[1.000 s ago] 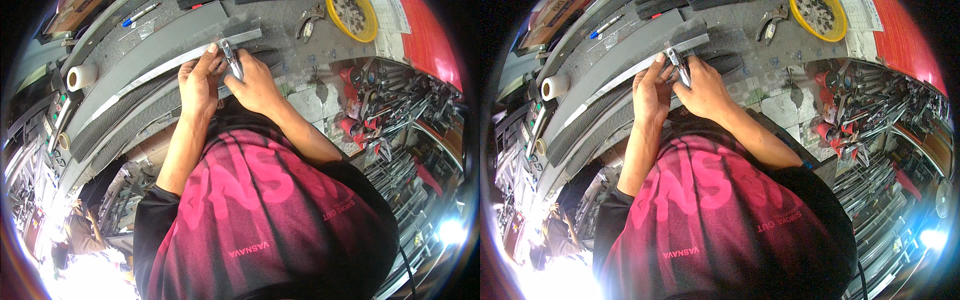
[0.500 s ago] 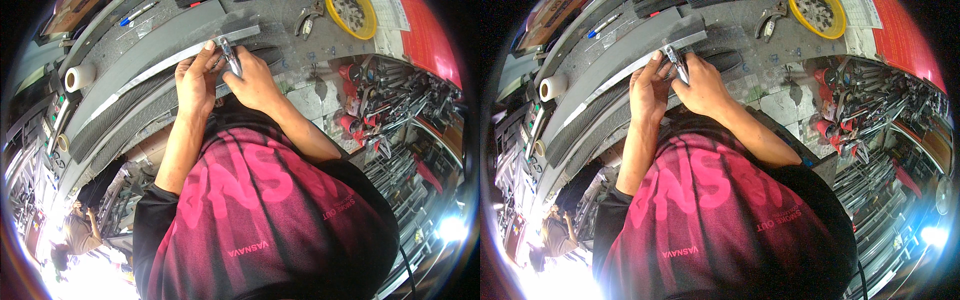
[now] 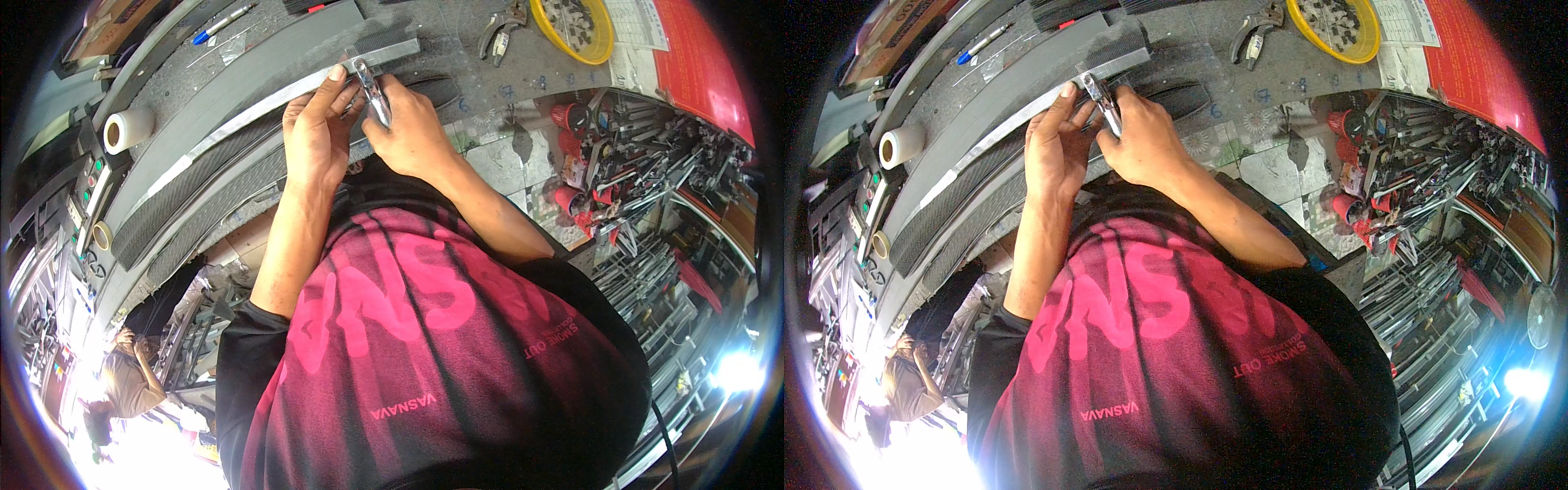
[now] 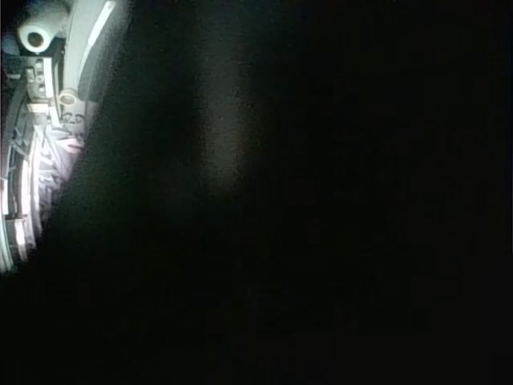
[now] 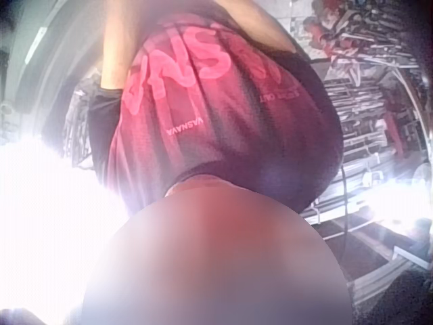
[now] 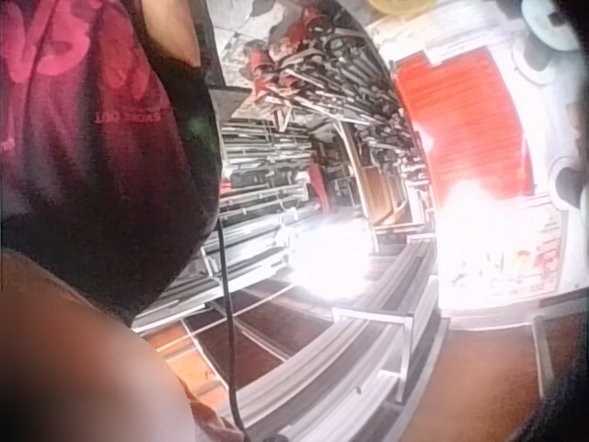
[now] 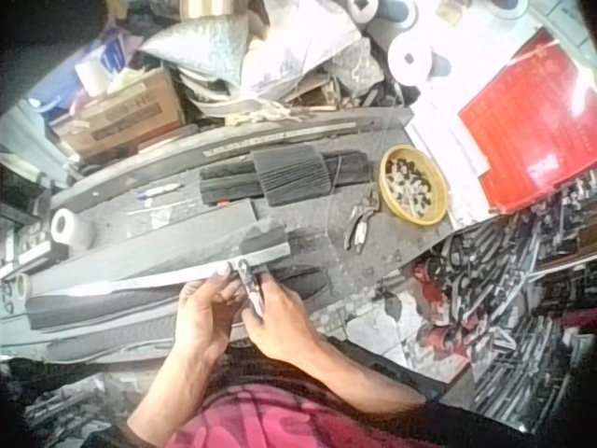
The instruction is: The person measures several small metal strips using a vernier caliper, then assembles them with small fasteners from a yellow bowl. The person handles the strips and fasteners one at a time, occasionally adjusting the caliper and placing parts on the workbench.
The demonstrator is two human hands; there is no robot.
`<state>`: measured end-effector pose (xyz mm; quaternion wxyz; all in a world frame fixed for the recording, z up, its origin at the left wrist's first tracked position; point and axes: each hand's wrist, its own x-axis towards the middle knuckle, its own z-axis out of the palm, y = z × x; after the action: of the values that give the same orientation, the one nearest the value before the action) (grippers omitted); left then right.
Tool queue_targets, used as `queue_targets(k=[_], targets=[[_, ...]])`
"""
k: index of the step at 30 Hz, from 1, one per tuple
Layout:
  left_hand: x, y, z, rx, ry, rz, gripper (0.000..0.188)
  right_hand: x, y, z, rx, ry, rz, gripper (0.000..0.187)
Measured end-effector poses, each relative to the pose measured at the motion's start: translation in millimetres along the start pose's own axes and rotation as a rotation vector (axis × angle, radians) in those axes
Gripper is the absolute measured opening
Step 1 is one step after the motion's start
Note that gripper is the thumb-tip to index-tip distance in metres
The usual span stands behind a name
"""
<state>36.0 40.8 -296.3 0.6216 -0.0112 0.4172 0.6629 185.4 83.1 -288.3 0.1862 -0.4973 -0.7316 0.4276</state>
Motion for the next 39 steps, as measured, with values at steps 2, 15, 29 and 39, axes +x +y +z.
queue_targets(k=[2, 15, 29, 39], targets=[[1.0, -0.7, 0.8, 0.029, 0.025, 0.012, 0.014, 1.7, -0.3, 1.2, 0.014, 0.012, 0.006, 0.038], [12.7, -6.5, 0.5, 0.06, 0.093, 0.051, 0.021, 6.2, 5.6, -10.3, -0.111, 0.019, -0.016, 0.029], [31.0, -6.0, -4.2, 0.084, 0.117, -0.041, 0.02, -50.1, 90.2, -181.6, 0.808, 0.061, 0.423, 0.064], [38.5, -9.1, -10.0, 0.091, 0.148, -0.081, 0.031, -69.3, 234.3, -163.6, -0.556, 0.5, 0.536, 0.05]])
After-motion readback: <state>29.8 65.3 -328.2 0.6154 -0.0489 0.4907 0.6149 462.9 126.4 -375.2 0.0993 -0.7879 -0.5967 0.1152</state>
